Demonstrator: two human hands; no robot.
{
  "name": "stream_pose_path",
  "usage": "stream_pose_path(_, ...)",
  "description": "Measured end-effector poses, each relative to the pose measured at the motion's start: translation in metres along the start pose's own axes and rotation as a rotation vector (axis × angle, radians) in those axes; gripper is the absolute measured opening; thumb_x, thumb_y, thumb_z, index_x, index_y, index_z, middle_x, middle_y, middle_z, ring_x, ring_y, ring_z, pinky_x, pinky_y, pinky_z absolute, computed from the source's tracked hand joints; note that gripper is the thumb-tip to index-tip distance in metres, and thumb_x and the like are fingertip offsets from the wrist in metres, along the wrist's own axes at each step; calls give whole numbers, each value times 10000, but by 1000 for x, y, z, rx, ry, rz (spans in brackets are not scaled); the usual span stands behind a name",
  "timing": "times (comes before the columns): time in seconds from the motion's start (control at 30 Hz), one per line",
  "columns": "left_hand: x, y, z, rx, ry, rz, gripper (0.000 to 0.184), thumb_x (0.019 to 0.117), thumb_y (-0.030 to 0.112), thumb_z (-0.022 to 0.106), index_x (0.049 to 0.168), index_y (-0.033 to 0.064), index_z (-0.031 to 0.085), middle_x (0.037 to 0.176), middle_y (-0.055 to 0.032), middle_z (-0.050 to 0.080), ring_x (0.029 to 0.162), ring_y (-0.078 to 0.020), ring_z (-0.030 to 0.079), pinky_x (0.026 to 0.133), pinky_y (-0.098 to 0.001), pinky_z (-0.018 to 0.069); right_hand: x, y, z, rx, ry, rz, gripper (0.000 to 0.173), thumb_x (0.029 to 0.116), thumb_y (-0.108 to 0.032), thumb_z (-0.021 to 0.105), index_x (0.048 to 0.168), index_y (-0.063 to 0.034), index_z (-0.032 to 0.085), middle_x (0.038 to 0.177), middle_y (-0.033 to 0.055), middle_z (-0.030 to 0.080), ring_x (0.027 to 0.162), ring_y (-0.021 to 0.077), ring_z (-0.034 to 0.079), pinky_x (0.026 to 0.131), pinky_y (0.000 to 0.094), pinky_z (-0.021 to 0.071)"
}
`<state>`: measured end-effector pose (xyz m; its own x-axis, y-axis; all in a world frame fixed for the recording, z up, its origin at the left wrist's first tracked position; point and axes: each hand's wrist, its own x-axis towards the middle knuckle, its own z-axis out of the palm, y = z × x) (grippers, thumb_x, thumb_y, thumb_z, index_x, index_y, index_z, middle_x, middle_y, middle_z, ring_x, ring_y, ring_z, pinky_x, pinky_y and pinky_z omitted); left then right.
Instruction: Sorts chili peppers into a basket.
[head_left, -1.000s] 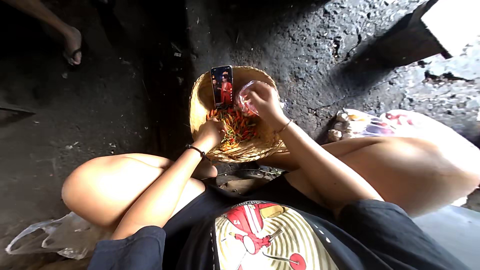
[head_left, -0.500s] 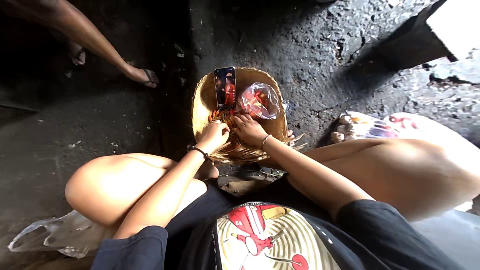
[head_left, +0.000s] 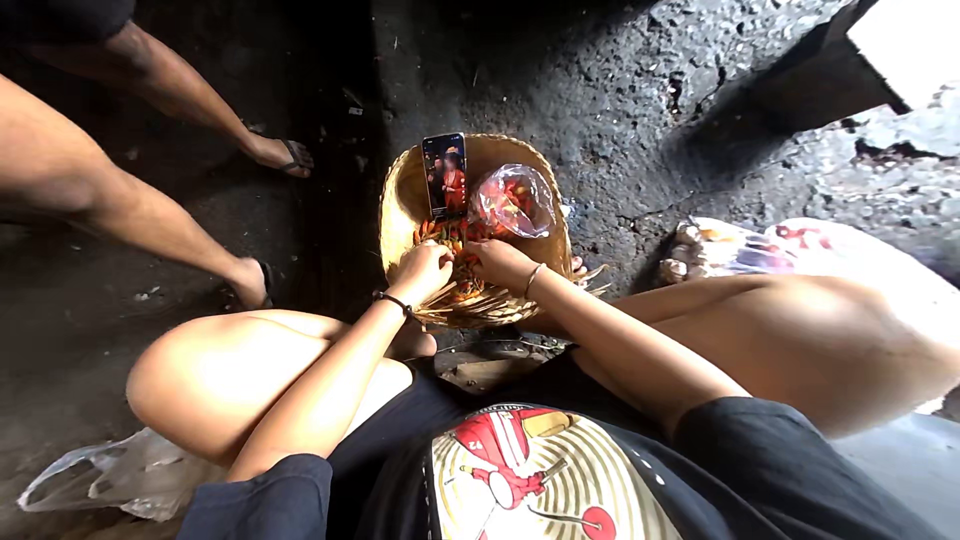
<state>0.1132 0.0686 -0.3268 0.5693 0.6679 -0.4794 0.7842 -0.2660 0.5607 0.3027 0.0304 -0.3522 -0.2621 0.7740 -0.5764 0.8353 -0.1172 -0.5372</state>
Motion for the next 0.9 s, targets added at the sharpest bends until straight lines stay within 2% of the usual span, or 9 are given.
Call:
stream_pose_path(0.13, 3, -1, 0, -4, -5, -9, 239, 1026, 177, 576, 1163, 78, 744, 1224, -147, 691, 1206, -313, 632, 1028, -569, 471, -4, -2, -14, -6, -73, -44, 259, 963, -122, 651, 1200, -27, 695, 1139, 209, 705, 1112, 387, 666, 969, 613, 506)
stream_pose_path(0.27, 2, 0, -2, -4, -3, -16, 235, 1023, 170, 581, 1166, 79, 744, 1232, -145, 695, 1221, -315, 629, 1034, -570, 468, -8, -7, -25, -11, -111, -31, 248, 965, -149, 673, 1172, -18, 712, 1109, 210, 709, 1081, 384, 671, 959, 607, 507)
stream_pose_path(0.37, 2, 1, -3, 4, 7, -21, 248, 1007, 145, 589, 1192, 68, 736, 1236, -161, 692, 1211, -325, 636, 1026, -573, 476, -7, -5, -28, 10, -47, -62, 219, 987, -142, 629, 1140, -9, 712, 1066, 207, 711, 1039, 375, 682, 931, 595, 520)
stream_pose_path(0.43, 2, 0, -3, -13, 19, -30, 270, 986, 117, 615, 1231, 69, 719, 1259, -168, 678, 1206, -338, 638, 1020, -577, 486, -6, -3, -28, 64, -3, -93, 215, 991, -150, 645, 1138, -11, 719, 1086, 201, 713, 1054, 361, 683, 955, 582, 519)
stream_pose_path(0.5, 3, 0, -2, -79, 36, -24, 342, 952, 75, 640, 1290, 79, 687, 1309, -170, 656, 1238, -337, 621, 1047, -558, 483, -7, -4, -31, 136, 27, -116, 220, 1007, -153, 636, 1146, -6, 725, 1134, 202, 706, 1084, 344, 677, 993, 557, 512)
stream_pose_path(0.6, 5, 0, -2, -249, 48, 35, 379, 960, 61, 656, 1338, 41, 648, 1311, -170, 675, 1260, -305, 627, 1100, -511, 468, -7, -4, -32, 247, 88, -163, 244, 1039, -184, 601, 1119, 5, 732, 1095, 195, 715, 1040, 316, 687, 969, 530, 516)
stream_pose_path(0.7, 4, 3, -5, -362, 34, -2, 303, 1009, 125, 644, 1291, 16, 663, 1223, -175, 708, 1161, -298, 672, 1051, -503, 495, -7, -7, -34, 327, 125, -175, 241, 1035, -201, 623, 1077, 3, 744, 1022, 171, 719, 953, 275, 685, 913, 493, 530)
stream_pose_path(0.83, 5, 2, -8, -394, 62, -54, 224, 1020, 120, 624, 1183, -16, 694, 1125, -188, 714, 1054, -285, 684, 983, -487, 516, -9, -9, -34, 424, 178, -145, 216, 1016, -200, 653, 1053, -6, 740, 960, 133, 717, 851, 212, 682, 840, 430, 562)
stream_pose_path(0.9, 5, 1, -7, -415, 63, -59, 214, 1030, 128, 620, 1167, -18, 695, 1110, -183, 717, 1041, -272, 684, 979, -474, 514, -9, -9, -35, 465, 201, -139, 205, 1009, -191, 661, 1050, -7, 739, 929, 122, 718, 811, 197, 680, 813, 417, 566)
